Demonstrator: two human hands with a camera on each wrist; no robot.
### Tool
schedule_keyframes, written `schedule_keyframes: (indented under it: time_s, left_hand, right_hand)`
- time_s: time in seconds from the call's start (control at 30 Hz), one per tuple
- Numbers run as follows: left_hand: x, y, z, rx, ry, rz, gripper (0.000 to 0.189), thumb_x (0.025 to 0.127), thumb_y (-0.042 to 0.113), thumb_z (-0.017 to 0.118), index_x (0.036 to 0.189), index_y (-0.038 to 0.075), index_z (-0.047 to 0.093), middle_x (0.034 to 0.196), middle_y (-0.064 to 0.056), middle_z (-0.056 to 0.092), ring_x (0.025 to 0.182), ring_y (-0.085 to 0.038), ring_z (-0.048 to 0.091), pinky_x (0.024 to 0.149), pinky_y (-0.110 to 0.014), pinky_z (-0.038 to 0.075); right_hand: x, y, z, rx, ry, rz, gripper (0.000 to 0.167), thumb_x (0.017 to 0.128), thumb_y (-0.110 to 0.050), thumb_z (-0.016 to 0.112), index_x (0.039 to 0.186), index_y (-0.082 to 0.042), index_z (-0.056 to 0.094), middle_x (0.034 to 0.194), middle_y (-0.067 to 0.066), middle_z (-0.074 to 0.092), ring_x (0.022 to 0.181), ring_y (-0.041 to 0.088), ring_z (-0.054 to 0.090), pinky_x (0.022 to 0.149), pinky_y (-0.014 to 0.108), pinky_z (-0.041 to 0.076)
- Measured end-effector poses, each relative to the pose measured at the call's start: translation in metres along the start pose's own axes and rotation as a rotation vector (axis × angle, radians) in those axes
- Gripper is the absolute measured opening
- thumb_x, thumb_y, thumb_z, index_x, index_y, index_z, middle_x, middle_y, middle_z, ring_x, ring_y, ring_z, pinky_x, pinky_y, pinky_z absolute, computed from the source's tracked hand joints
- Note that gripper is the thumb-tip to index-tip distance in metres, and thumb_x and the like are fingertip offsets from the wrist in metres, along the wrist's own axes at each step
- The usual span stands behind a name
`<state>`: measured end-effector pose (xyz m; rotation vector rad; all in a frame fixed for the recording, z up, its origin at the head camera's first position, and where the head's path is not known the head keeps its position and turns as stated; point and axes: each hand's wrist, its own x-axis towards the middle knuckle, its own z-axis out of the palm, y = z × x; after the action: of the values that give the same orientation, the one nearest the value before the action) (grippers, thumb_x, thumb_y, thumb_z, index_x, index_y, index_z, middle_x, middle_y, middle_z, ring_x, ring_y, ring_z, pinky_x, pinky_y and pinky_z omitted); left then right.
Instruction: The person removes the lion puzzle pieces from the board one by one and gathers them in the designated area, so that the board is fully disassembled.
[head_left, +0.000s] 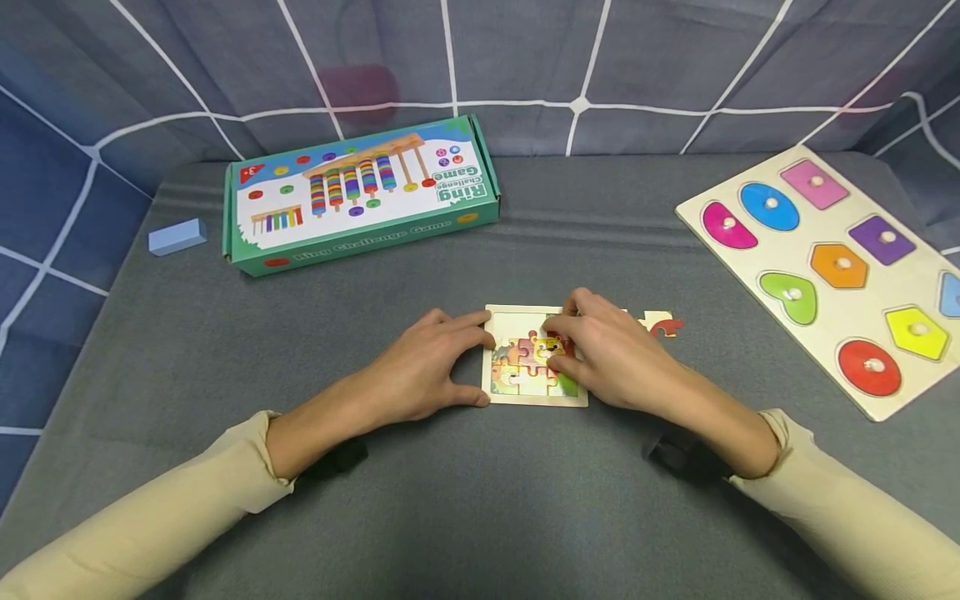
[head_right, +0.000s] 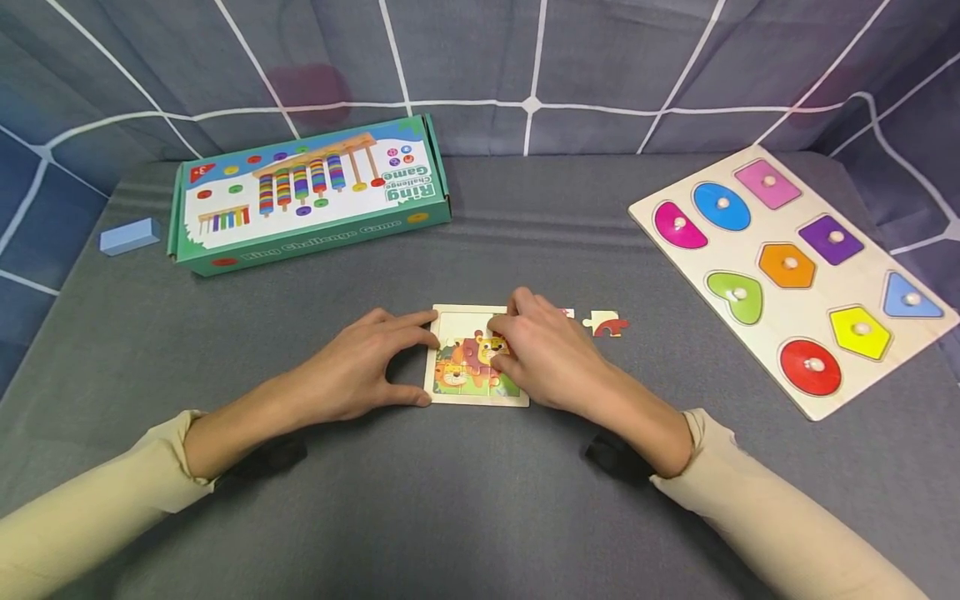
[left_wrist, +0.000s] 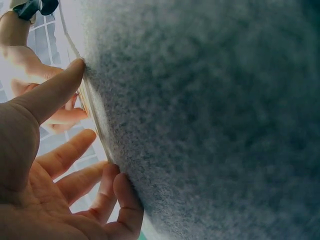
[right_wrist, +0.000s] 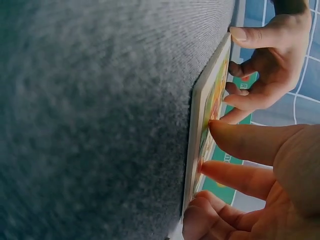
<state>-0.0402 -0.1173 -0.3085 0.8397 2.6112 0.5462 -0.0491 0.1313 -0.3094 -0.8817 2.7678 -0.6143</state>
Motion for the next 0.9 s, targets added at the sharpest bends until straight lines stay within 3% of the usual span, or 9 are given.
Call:
schedule_keyframes:
  time_s: [0.57,0.83,0.9]
  left_hand:
    - [-0.0002,-0.0009,0.0,-0.002,-0.008,0.003,0.058,0.078,0.039,0.084,0.126,0.012,0.064,0.153,-0.01,0.041,0.11,-0.028,0.05,0.095,-0.045,0.041]
    - [0.0002,-0.0001,0.0008,-0.005,0.005,0.012,0.059,0.077,0.038,0.085,0.126,0.011,0.064,0.152,-0.011,0.042,0.109,-0.028,0.051,0.094,-0.044,0.041]
    - [0.0004,0.0001,0.0011,-0.005,0.005,0.011,0.059,0.077,0.038,0.085,0.126,0.011,0.064,0.152,-0.011,0.041,0.109,-0.028,0.051,0.094,-0.044,0.041]
  right_hand:
    - [0.0025,-0.0014,0.0016,0.034,0.043,0.003,0.027,0.079,-0.012,0.083,0.102,-0.004,0.07,0.106,0.009,0.055,0.093,0.026,0.049,0.076,0.038,0.039]
    - [0.0028,-0.0004,0.0011,0.026,0.034,0.039,0.056,0.079,-0.015,0.084,0.128,-0.002,0.06,0.112,0.011,0.059,0.09,0.025,0.053,0.08,0.043,0.043]
    - [0.0026,0.0001,0.0014,0.023,0.042,0.041,0.057,0.081,-0.017,0.083,0.129,0.0,0.06,0.113,0.012,0.059,0.09,0.025,0.054,0.08,0.043,0.044]
